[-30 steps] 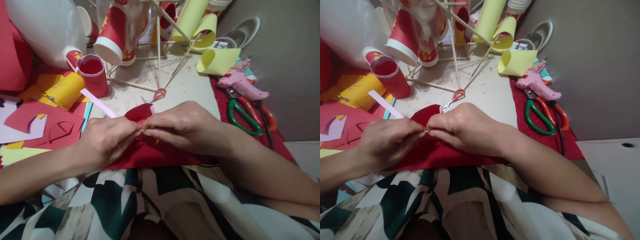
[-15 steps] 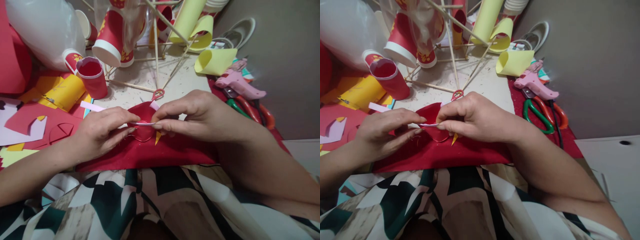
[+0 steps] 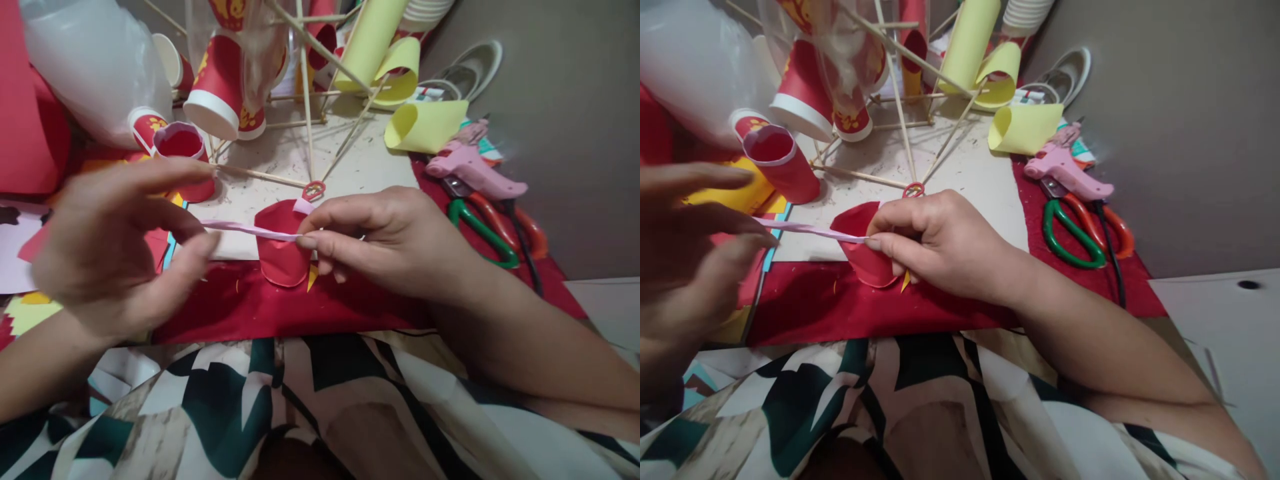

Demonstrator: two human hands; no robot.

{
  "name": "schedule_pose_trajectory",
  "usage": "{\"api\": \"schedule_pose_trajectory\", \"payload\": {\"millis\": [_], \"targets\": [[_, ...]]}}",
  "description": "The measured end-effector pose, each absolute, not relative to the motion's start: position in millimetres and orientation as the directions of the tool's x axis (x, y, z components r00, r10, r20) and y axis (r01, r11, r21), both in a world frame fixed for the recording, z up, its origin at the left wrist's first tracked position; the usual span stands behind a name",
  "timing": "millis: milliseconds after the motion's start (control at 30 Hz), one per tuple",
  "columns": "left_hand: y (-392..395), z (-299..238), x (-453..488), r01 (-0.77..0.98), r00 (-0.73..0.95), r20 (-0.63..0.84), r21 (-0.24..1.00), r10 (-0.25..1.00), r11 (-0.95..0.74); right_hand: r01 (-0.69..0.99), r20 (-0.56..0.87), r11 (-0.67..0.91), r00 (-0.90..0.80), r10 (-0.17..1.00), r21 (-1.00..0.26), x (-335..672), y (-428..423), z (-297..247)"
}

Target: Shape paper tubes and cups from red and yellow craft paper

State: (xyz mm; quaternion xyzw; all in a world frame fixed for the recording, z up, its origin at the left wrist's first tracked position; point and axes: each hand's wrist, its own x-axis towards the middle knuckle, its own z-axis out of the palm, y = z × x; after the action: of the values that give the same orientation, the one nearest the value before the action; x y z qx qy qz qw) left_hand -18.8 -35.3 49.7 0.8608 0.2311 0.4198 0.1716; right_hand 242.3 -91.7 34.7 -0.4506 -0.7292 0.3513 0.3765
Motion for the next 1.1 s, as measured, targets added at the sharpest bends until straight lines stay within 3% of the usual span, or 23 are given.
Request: {"api": "schedule_pose_trajectory", "payload": {"millis": [67, 133, 200, 267, 333, 567, 933, 1100], "targets": [[-27, 52, -22, 0.236, 0.408, 0.759, 0.45, 0.508, -0.861, 0.303, 0.172, 0.251, -0.263, 0.949, -0.919, 243, -91, 33], [-16, 52, -24, 0.188, 0.362, 0.778, 0.478, 0.513, -0.858, 0.216, 0.121, 0.176, -0.244, 0.962, -0.961, 243, -91, 31], [-2, 52, -29, 0.078, 0.591, 0.626, 0.583, 0.508, -0.809, 0.158, 0.101, 0.142, -0.245, 0.964, -0.977, 243, -90, 31], [11, 54, -35, 0.108, 0.777, 0.374, 0.713, 0.507, -0.693, 0.11, 0.101, 0.132, -0.252, 0.963, -0.985, 244, -89, 32], [20, 57, -39, 0.109, 0.853, 0.257, 0.763, 0.454, -0.638, 0.069, 0.104, 0.126, -0.262, 0.959, -0.99, 244, -88, 34], [10, 60, -10, 0.187, 0.862, 0.297, 0.569, 0.412, -0.801, 0.032, 0.127, 0.148, -0.353, 0.927, -0.989, 244, -86, 35], [-13, 44, 15, 0.176, 0.79, 0.296, 0.73, 0.537, -0.661, 0.121, 0.185, 0.251, -0.393, 0.901, -0.96, 244, -82, 28], [-17, 37, 15, 0.208, 0.741, 0.326, 0.719, 0.586, -0.663, 0.215, 0.251, 0.359, -0.407, 0.878, -0.908, 245, -80, 25]]}}
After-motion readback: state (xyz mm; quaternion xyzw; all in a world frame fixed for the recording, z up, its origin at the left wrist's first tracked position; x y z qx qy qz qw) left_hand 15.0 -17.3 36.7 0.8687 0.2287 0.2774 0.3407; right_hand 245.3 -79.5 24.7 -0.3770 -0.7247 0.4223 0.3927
